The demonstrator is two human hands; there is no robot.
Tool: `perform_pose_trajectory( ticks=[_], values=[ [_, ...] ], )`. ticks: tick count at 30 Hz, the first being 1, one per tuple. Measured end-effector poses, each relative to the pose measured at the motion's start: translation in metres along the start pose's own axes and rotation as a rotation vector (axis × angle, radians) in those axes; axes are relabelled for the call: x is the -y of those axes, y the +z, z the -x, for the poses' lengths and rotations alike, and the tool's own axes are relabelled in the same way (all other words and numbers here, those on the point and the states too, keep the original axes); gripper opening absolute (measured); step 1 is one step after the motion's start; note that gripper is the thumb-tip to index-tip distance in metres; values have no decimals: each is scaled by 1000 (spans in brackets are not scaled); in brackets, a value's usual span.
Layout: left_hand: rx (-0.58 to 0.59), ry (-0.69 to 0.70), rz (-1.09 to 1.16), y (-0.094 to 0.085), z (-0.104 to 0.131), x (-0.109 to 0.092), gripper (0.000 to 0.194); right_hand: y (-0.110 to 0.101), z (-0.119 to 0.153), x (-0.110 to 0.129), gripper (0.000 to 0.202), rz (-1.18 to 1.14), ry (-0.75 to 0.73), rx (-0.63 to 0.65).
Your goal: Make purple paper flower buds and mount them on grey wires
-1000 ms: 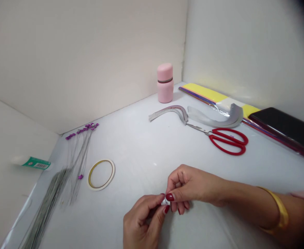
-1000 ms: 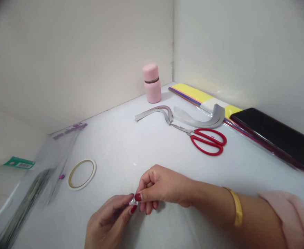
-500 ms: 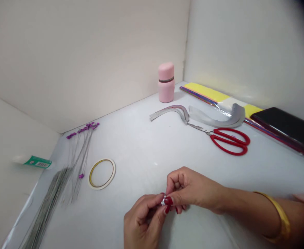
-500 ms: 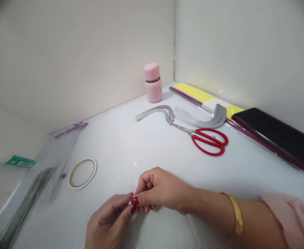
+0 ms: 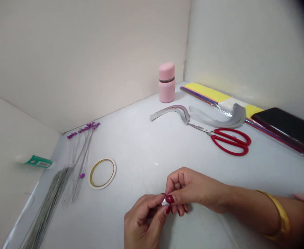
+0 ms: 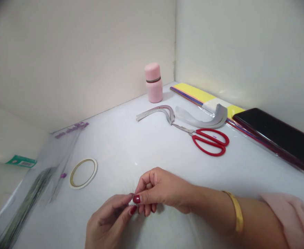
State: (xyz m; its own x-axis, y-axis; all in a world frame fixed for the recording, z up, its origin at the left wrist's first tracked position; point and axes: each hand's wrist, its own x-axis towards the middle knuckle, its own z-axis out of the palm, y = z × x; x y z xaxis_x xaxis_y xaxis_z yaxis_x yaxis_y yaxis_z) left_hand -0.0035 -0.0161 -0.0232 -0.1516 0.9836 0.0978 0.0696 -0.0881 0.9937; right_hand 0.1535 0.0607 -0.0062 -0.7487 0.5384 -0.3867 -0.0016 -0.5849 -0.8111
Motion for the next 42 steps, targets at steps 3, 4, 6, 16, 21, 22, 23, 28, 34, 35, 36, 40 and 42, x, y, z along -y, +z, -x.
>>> perform_pose_trajectory(
  ticks=[3, 4, 6, 16, 21, 22, 23, 28, 34, 35, 36, 40, 42],
  values=[
    [11, 6, -5, 0, 0, 0, 14, 1, -1, -1, 26, -2, -18, -21],
    [12, -6, 1, 0, 0, 0, 14, 1, -1, 0, 26, -13, -18, -18],
    [6, -44, 20, -1, -1, -1, 13, 0, -2, 1, 27, -43, -2, 0],
    [28, -47, 53, -1, -2, -2, 14, 0, 0, 0, 26, 1, 22, 48],
    [22, -34, -41, -3, -1, 0, 13, 1, -3, -3, 23, 128, -77, -48],
    [21, -32, -43, -3, -1, 0, 13, 1, -2, -3, 24, 111, -72, -32],
    [17, -32, -39, -3, -1, 0, 13, 2, -2, -2, 26, 80, -57, -5],
    [2, 4, -45, -2, -2, -5, 11, 3, 2, 0, 31, -41, 66, 92],
    [74, 104, -133, -2, -4, -8, 15, 1, 1, 0, 28, -11, 75, 77],
    [84, 128, -150, -2, -4, -8, 16, 1, 0, 0, 27, 10, 71, 67],
    [89, 147, -167, -2, -4, -7, 17, 0, 0, 0, 26, 32, 66, 56],
    [-5, 92, -168, 1, 1, -4, 28, 1, 0, -1, 22, 80, 45, 16],
    [-72, -23, -79, 2, 2, -3, 33, 2, 0, 0, 21, 83, 15, -6]
  ],
)
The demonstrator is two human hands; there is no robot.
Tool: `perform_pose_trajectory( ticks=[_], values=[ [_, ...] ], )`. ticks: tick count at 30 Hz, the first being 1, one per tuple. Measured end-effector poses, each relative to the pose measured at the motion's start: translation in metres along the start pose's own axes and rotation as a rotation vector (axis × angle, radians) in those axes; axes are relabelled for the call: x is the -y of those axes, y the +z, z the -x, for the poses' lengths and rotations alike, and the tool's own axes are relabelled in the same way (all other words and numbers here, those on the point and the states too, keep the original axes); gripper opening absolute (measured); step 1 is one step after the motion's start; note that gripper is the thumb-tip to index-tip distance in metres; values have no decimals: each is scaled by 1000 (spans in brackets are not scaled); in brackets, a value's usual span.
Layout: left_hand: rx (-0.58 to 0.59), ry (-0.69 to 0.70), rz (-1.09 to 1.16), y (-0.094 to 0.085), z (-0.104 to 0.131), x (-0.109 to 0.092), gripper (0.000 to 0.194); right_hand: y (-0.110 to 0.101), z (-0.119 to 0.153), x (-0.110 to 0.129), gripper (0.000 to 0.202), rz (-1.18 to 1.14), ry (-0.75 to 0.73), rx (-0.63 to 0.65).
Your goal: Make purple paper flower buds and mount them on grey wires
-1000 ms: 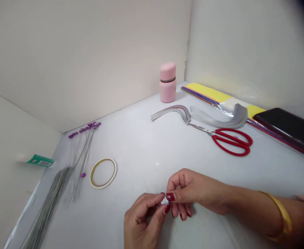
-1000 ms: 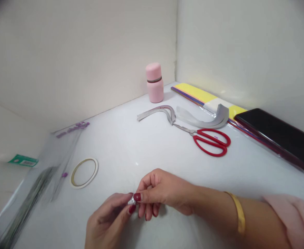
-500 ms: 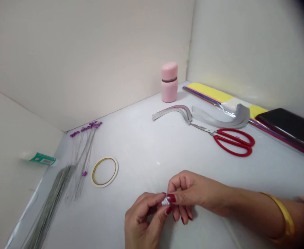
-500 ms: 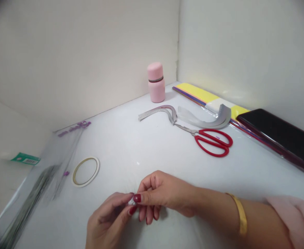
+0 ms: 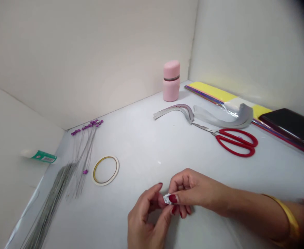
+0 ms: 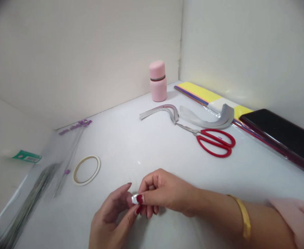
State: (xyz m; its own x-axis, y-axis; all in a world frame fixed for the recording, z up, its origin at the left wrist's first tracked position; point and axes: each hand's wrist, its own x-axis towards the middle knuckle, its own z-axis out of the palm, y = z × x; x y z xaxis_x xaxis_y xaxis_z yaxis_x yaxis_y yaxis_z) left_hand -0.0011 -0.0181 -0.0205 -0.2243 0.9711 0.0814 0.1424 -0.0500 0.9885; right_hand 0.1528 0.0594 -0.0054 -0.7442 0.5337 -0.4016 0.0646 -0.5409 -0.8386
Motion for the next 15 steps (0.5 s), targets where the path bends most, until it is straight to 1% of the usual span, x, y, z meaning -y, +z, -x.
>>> perform_pose_trajectory(
  ticks=[1, 3, 5, 8, 10, 13, 15],
  values=[
    [-8, -62, 50, 0, 0, 0, 30, 1, 0, 1, 21, 5, -16, -12],
    [25, -146, 93, -2, -2, -2, 20, 2, 0, 2, 21, 38, -30, -37],
    [84, -161, 50, -5, -5, -6, 15, 3, 0, 3, 21, 85, -30, -55],
    [177, -97, -77, -7, -8, -11, 19, 5, 1, 3, 19, 152, -69, -66],
    [202, -20, -188, -7, -9, -13, 21, 6, 1, 2, 18, 185, -103, -77],
    [167, 90, -391, -6, -7, -14, 22, 6, 2, 1, 20, 207, -117, -83],
    [139, 113, -483, -6, -5, -12, 25, 7, 2, 1, 23, 187, -98, -69]
  ],
)
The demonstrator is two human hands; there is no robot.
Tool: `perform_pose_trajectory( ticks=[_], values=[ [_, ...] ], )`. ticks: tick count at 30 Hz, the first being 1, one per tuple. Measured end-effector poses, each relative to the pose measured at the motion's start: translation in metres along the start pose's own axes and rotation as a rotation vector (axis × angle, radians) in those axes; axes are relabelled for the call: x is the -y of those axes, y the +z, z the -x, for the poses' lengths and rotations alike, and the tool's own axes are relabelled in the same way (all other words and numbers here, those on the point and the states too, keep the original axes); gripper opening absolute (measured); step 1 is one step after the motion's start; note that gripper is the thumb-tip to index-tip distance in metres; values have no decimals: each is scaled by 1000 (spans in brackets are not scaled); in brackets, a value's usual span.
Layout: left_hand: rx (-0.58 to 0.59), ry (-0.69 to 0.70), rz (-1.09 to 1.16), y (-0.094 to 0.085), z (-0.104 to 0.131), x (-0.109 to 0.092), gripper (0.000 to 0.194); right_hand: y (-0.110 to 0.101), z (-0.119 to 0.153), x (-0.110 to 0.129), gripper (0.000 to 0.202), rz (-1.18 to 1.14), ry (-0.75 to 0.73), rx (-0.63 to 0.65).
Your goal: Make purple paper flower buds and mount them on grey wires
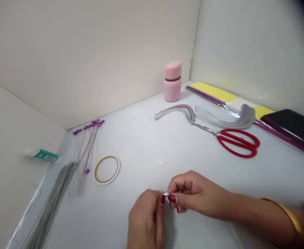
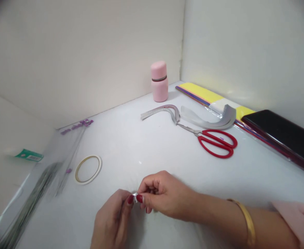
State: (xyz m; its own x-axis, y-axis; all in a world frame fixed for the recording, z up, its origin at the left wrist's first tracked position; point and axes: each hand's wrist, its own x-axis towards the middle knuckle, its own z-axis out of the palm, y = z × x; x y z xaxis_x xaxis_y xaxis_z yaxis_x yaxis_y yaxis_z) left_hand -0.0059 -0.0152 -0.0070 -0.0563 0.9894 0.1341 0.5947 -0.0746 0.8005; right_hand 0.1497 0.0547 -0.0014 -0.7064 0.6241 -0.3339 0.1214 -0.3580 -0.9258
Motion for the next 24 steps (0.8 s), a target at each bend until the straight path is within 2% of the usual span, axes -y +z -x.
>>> perform_pose_trajectory(
  ticks=[3, 6, 10, 14, 16, 20, 24],
  values=[
    [0, -31, -2, 2, 2, 2, 29, 2, 1, -2, 27, -61, 23, 53],
    [64, -72, 84, 4, 2, 2, 31, 5, 2, -5, 24, -17, -63, 97],
    [127, -181, 251, 4, 0, 1, 29, 4, 5, -5, 15, 346, -230, -3],
    [130, -250, 342, 4, 0, -3, 31, 2, 8, -5, 19, 751, -396, -42],
    [125, -269, 355, 3, -1, -4, 32, 2, 8, -7, 23, 875, -446, -61],
    [113, -310, 461, 2, -2, -5, 35, 2, 7, -8, 28, 917, -470, -58],
    [157, -510, 885, 6, -3, -2, 34, 1, 6, -3, 25, 810, -460, -36]
  ],
)
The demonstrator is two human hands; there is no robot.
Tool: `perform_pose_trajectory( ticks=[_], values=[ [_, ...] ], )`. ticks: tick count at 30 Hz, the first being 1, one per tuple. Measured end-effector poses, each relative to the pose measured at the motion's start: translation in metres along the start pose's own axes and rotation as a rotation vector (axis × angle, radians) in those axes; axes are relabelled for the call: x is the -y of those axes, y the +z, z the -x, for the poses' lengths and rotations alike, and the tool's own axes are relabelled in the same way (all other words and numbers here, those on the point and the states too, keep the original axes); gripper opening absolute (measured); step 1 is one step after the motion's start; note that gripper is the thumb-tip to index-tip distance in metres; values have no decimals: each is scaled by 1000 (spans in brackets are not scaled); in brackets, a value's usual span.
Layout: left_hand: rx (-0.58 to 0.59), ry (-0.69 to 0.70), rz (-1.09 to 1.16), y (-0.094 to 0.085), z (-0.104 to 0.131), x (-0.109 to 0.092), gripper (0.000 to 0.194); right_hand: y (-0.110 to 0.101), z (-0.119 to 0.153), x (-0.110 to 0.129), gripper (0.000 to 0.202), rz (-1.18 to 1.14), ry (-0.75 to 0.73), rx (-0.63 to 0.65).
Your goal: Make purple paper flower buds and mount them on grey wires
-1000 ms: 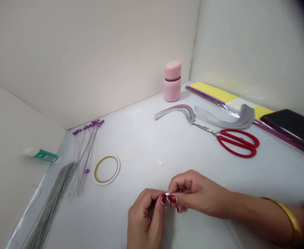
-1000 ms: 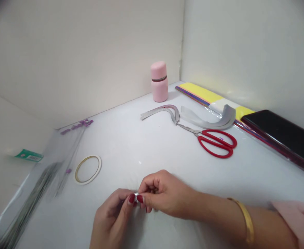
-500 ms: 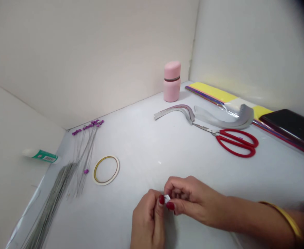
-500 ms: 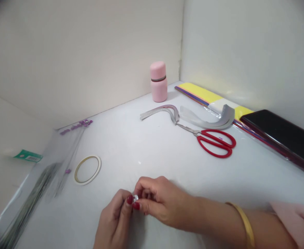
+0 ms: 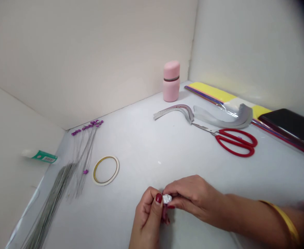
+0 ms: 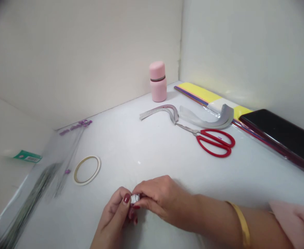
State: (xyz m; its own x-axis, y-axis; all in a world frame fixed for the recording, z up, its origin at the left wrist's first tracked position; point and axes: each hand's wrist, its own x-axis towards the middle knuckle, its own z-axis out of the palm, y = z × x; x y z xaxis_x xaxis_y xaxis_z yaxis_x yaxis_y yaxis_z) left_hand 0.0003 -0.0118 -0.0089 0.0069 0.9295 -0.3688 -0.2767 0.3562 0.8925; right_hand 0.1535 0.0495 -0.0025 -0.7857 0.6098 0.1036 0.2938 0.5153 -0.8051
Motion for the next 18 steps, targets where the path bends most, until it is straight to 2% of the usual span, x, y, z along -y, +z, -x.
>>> perform_pose_trajectory(
  ticks=[3, 6, 8, 11, 13, 15, 18],
  values=[
    [54, -121, 314, 2, -2, 5, 33, -2, -1, 1, 23, -57, 6, -31],
    [70, -180, 385, 4, -2, 6, 34, -2, 1, 0, 24, -26, -18, -40],
    [15, -88, 197, 3, 0, 5, 34, -1, 2, -2, 25, 30, -46, -54],
    [-136, 218, -307, 2, 5, 2, 32, 1, 2, -3, 26, 72, -48, -79],
    [-158, 281, -404, 2, 6, 1, 32, 1, 2, -2, 26, 56, -38, -83],
    [-107, 191, -226, 2, 5, 1, 32, 0, 1, -1, 24, 13, -27, -90],
    [-22, -15, 126, 4, 1, 1, 31, -1, 1, 0, 20, -79, -12, -107]
  ],
)
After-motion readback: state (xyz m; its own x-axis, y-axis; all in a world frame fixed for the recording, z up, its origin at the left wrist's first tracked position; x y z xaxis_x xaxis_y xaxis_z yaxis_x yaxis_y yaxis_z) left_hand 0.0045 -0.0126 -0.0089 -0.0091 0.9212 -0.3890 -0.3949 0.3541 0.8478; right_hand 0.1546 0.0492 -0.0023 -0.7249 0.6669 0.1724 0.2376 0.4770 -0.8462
